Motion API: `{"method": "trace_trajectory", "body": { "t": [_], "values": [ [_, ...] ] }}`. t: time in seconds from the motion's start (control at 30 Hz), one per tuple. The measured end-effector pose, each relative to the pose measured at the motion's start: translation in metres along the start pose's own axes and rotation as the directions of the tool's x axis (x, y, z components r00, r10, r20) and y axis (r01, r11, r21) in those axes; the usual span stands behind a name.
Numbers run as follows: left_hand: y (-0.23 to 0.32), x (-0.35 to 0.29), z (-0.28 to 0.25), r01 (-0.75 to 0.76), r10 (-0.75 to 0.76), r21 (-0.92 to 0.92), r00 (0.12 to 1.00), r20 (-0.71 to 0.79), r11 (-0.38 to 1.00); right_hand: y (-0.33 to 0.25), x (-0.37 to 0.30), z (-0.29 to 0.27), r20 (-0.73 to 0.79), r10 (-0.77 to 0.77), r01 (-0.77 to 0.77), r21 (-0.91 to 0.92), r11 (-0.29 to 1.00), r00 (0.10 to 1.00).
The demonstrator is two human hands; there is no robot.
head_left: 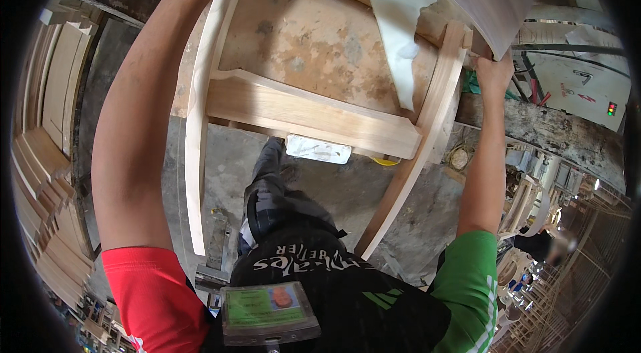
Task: The person repeatedly picks up wooden chair frames, places them on a workbench, attaches curved backrests, and moves the assembled chairs to a nearby stack. The process is repeated multiple times in a workshop setting.
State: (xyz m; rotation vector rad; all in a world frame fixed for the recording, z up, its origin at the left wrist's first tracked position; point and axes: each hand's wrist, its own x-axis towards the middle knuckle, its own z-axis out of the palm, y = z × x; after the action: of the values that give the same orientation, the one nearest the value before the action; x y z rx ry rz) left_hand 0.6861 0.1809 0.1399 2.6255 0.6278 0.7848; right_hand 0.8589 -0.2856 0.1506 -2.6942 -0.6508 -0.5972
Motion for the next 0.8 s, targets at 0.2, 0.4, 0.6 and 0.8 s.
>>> {"method": "trace_trajectory", "body": {
  "t": [0.2, 0.4, 0.6, 0.8],
  "values": [
    [-0.005, -0.001, 0.007, -0.009, 0.009, 0.003, 0.999, -0.046, 1.000, -0.012, 0.000, -0.003, 0.044, 0.064, -0.067, 0.070, 0.995, 0.997],
    [-0.022, -0.001, 0.013, -0.030, 0.037, 0.072, 0.995, -0.089, 0.997, -0.057, 0.014, -0.108, 0.398, 0.074, -0.155, 0.175, 0.972, 0.914],
    [-0.005, -0.004, 0.005, 0.031, -0.033, 0.050, 0.999, 0.029, 0.998, -0.115, 0.071, -0.110, -0.656, 0.080, 0.139, 0.276, 0.951, 0.751],
    [-0.011, -0.004, 0.008, 0.060, -0.063, 0.084, 0.997, 0.036, 0.995, -0.099, 0.082, -0.023, -0.355, -0.167, 0.203, 0.067, 0.977, 0.920]
  ]
}}
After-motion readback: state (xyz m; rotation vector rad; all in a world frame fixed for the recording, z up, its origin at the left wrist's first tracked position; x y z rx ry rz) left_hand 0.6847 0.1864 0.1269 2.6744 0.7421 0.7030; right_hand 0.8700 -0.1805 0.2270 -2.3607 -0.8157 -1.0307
